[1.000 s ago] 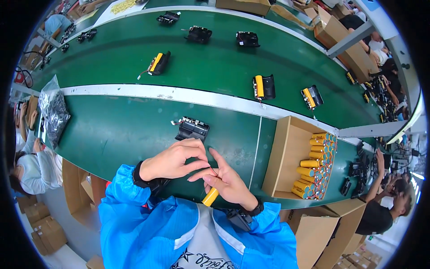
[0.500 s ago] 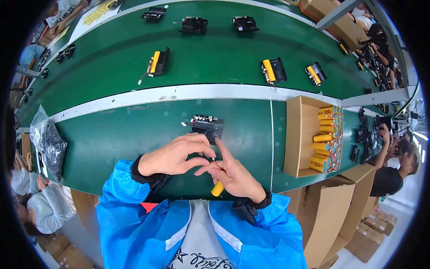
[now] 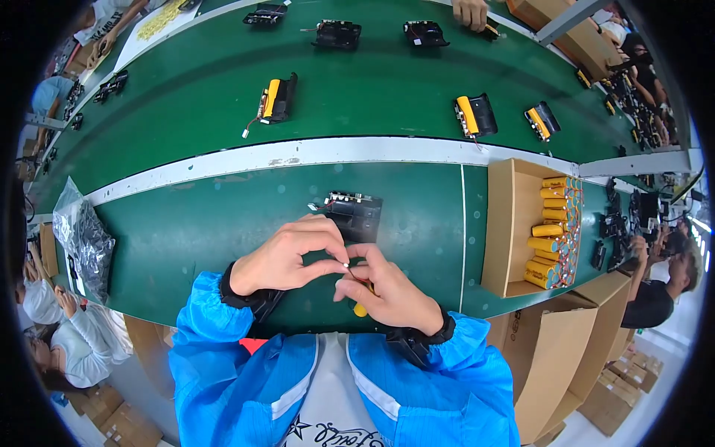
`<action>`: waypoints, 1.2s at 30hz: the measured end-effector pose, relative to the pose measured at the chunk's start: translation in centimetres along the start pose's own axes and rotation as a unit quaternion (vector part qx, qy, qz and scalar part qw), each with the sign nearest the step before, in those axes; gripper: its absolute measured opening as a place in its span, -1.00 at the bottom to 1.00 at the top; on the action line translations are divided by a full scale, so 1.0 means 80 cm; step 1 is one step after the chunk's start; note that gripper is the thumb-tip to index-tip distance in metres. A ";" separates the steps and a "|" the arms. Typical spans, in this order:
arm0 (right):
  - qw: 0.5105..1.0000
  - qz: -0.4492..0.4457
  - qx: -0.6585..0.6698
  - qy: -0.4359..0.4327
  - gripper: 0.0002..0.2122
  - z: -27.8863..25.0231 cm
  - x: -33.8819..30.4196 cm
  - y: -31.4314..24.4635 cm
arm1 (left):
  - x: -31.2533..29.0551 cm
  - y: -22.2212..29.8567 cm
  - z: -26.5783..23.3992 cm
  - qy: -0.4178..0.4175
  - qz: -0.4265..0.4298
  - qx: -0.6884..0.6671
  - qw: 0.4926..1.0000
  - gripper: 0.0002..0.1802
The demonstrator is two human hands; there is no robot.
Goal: Manually assembling small electronic component housings on a conveyor production line.
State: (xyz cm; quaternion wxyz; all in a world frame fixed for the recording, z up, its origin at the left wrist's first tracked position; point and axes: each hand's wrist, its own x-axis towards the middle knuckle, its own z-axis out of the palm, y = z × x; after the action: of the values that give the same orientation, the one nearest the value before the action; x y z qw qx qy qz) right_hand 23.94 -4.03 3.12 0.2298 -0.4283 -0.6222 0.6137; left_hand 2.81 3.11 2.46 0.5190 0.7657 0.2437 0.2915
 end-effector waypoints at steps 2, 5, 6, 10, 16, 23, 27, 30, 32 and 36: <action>0.987 0.013 0.159 0.025 -0.71 -0.001 -0.003 0.009 | 0.004 0.000 0.000 0.011 0.007 -0.004 1.000 -0.84; 0.975 0.004 0.211 0.073 -0.83 -0.001 -0.003 0.018 | 0.014 -0.007 0.000 0.000 0.010 0.050 0.999 -0.83; 0.978 -0.010 0.183 0.104 -0.86 -0.001 -0.003 0.020 | 0.019 -0.010 -0.001 -0.004 0.009 0.051 0.999 -0.83; 0.966 -0.032 0.177 0.185 -0.87 -0.008 0.004 0.023 | 0.041 -0.018 0.001 0.032 0.084 0.108 0.990 -0.76; 0.914 -0.018 0.361 0.186 -0.86 -0.020 0.015 0.035 | 0.058 -0.038 0.027 0.074 -0.041 0.375 0.923 -0.54; 0.927 -0.111 -0.059 0.352 -0.91 -0.021 0.048 0.034 | 0.058 -0.047 0.045 0.092 -0.112 0.388 0.910 -0.55; 0.860 -0.114 -0.290 0.405 -0.91 -0.026 0.067 0.036 | 0.056 -0.049 0.050 0.103 -0.107 0.384 0.911 -0.58; 0.893 -0.066 -0.245 0.371 -0.89 -0.024 0.077 0.056 | 0.053 -0.048 0.051 0.116 -0.108 0.383 0.910 -0.60; 0.908 -0.042 -0.222 0.354 -0.89 -0.025 0.079 0.060 | 0.051 -0.047 0.049 0.107 -0.105 0.384 0.911 -0.61; 0.920 -0.039 -0.190 0.340 -0.89 -0.029 0.081 0.056 | 0.052 -0.046 0.049 0.105 -0.099 0.387 0.911 -0.63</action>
State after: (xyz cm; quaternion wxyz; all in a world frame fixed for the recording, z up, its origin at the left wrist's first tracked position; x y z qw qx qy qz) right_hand 23.56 2.03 -2.42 0.3654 -0.6221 -0.6277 0.2922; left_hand 8.26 4.65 -1.31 0.1797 0.8434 0.4652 0.2000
